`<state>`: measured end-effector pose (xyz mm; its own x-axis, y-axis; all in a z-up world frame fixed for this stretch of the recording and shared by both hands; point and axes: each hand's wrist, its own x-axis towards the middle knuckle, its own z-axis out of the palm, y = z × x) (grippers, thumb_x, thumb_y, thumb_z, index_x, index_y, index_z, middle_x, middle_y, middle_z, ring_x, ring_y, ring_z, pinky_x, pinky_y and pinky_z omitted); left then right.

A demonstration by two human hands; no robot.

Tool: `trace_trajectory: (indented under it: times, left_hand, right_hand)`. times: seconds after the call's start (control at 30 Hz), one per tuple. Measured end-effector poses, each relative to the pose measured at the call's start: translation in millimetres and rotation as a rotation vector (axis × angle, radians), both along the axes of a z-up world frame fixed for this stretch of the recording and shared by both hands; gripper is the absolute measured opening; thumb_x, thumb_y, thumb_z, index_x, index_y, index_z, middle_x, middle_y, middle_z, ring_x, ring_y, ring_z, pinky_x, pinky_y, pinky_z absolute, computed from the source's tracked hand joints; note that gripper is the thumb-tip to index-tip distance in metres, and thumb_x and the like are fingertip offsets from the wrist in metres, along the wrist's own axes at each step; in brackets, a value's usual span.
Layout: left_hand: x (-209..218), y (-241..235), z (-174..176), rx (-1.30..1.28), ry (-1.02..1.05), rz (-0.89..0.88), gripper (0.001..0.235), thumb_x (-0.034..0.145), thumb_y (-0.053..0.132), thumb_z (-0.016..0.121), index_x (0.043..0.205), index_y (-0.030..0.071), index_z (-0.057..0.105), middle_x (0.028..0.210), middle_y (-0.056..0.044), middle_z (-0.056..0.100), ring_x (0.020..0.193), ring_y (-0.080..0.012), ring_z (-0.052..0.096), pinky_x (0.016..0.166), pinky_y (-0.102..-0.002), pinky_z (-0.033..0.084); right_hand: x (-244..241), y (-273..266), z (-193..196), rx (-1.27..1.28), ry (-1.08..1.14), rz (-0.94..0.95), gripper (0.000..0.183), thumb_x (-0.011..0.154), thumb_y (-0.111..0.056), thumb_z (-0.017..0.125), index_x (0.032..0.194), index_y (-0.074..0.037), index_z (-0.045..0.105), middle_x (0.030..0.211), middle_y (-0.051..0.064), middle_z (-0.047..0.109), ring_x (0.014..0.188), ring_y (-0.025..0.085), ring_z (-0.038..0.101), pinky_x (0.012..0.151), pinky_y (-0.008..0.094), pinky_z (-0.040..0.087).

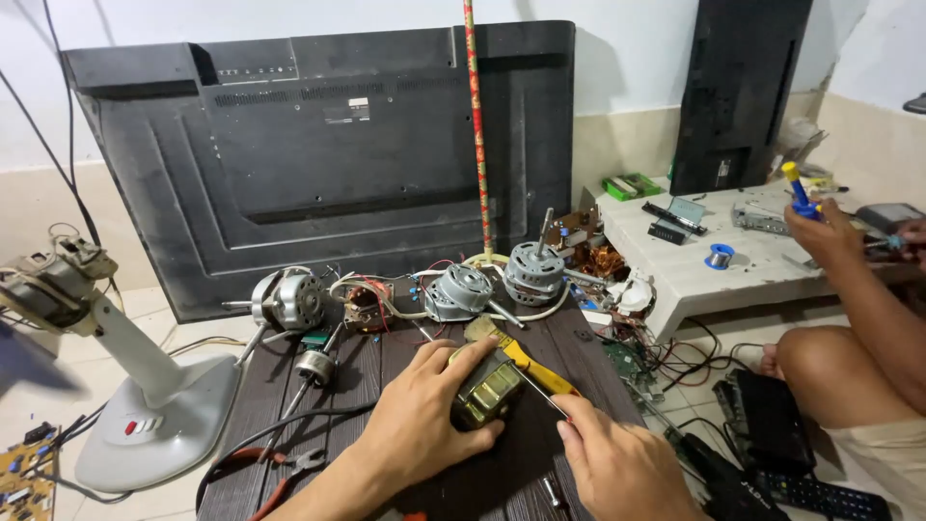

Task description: The person assembles small electromechanical components on a low table, using a screwdriver and pliers to fit parts together. They handle multiple motor-like units, aligning shafts and attaching housings while other electronics and tools are scattered around.

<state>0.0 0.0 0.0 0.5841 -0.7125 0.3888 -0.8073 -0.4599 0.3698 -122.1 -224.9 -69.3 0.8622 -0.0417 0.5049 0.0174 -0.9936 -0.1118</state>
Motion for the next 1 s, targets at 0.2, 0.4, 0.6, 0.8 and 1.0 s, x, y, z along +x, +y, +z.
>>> trace_trajectory:
  times: [0.2, 0.4, 0.6, 0.8, 1.0]
  left_hand:
    - [4, -3, -2, -0.011, 0.000, -0.027, 0.094, 0.069, 0.041, 0.083, 0.152, 0.019, 0.047, 0.113, -0.011, 0.065, 0.114, -0.0293, 0.058, 0.100, -0.041, 0.047]
    - [6, -2, -5, -0.041, 0.050, -0.069, 0.096, 0.069, 0.036, 0.085, 0.153, 0.015, 0.045, 0.116, -0.014, 0.063, 0.117, -0.0308, 0.055, 0.103, -0.039, 0.046]
    - [8, -3, -9, -0.038, 0.032, -0.072, 0.096, 0.069, 0.036, 0.086, 0.153, 0.015, 0.045, 0.105, -0.012, 0.061, 0.108, -0.0313, 0.057, 0.099, -0.040, 0.047]
    - [4, -5, -16, -0.062, -0.027, -0.018, 0.095, 0.069, 0.039, 0.086, 0.152, 0.014, 0.045, 0.105, -0.012, 0.060, 0.109, -0.0325, 0.056, 0.099, -0.040, 0.047]
    - [-2, -8, -13, -0.039, 0.004, 0.045, 0.095, 0.069, 0.037, 0.087, 0.151, 0.014, 0.045, 0.109, -0.013, 0.060, 0.110, -0.0327, 0.054, 0.100, -0.040, 0.047]
  right_hand:
    - [-2, 7, 29, -0.403, -0.251, 0.064, 0.020, 0.101, -0.029, 0.056, 0.113, -0.017, 0.067, 0.058, -0.005, 0.059, 0.042, 0.014, 0.056, 0.042, 0.032, 0.046]
    - [2, 16, 41, -0.251, -0.212, 0.079, 0.010, 0.100, -0.021, 0.059, 0.092, -0.017, 0.065, 0.046, -0.006, 0.059, 0.030, 0.013, 0.056, 0.028, 0.035, 0.050]
    - [7, 12, 20, 0.154, -0.045, -0.003, 0.012, 0.095, -0.031, 0.060, 0.086, -0.025, 0.065, 0.045, 0.003, 0.063, 0.039, 0.035, 0.063, 0.037, 0.052, 0.043]
    - [8, 12, 40, 0.210, 0.124, -0.051, 0.015, 0.099, -0.036, 0.055, 0.097, -0.027, 0.066, 0.050, 0.003, 0.067, 0.046, 0.033, 0.066, 0.043, 0.051, 0.044]
    - [17, 23, 54, -0.125, 0.204, -0.117, 0.020, 0.107, -0.032, 0.045, 0.096, -0.021, 0.057, 0.068, 0.001, 0.068, 0.056, 0.034, 0.071, 0.046, 0.050, 0.053]
